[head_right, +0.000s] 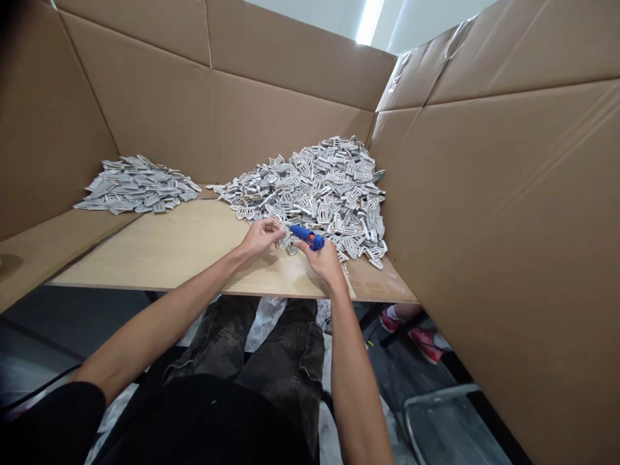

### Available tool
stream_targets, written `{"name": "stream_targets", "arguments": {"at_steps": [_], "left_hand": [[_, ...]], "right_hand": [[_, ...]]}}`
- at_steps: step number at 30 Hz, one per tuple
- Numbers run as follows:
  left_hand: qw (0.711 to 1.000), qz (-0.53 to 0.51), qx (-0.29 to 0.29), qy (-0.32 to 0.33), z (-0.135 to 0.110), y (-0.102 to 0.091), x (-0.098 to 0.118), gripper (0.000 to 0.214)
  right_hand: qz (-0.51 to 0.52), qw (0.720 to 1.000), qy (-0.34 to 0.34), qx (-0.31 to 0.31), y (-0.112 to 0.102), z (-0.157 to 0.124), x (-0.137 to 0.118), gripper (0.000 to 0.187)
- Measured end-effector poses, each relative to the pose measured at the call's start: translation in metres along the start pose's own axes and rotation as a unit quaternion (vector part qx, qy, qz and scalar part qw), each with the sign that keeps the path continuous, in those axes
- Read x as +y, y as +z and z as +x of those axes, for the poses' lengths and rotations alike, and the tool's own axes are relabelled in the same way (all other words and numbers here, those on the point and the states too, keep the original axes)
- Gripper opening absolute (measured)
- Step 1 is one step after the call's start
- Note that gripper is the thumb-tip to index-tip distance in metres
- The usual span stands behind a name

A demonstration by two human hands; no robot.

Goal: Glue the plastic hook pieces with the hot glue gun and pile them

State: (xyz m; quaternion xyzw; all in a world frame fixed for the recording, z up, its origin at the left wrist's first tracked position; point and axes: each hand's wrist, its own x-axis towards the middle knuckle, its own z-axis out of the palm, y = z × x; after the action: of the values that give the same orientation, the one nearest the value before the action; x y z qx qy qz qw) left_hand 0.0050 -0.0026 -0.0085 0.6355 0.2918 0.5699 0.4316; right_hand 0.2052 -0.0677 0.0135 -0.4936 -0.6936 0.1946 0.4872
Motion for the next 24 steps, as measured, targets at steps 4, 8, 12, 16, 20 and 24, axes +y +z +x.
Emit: {"name": "stream_targets", "arguments": {"at_steps": [4, 8, 12, 16, 20, 24], "left_hand": [[1.000, 0.003, 0.014, -0.001, 0.001, 0.000, -0.002, 0.023], [1.000, 0.000, 0.026, -0.011, 0.003, 0.000, -0.003, 0.022], [0.999, 0.002, 0.030, -0.014, 0.003, 0.000, -0.003, 0.020], [0.999, 0.021, 0.022, -0.016, 0.000, -0.001, 0.002, 0.021], [0.998, 0.045, 0.037, -0.019, -0.004, 0.002, 0.008, 0.019], [0.981, 0.110, 0.143, -0.077, -0.002, 0.000, 0.006, 0.018]], "right_hand": [[-0.062, 0.998, -0.018, 0.002, 0.005, -0.001, -0.004, 0.056], [-0.087, 0.996, -0.037, 0.002, 0.010, 0.000, -0.009, 0.058], [-0.105, 0.993, -0.055, -0.005, 0.011, 0.001, -0.007, 0.055], [-0.160, 0.981, -0.110, -0.016, 0.012, -0.001, -0.003, 0.042], [-0.247, 0.957, -0.153, 0.016, 0.021, -0.004, -0.003, 0.030], [-0.219, 0.956, -0.151, 0.126, 0.024, -0.002, -0.005, 0.032]]}}
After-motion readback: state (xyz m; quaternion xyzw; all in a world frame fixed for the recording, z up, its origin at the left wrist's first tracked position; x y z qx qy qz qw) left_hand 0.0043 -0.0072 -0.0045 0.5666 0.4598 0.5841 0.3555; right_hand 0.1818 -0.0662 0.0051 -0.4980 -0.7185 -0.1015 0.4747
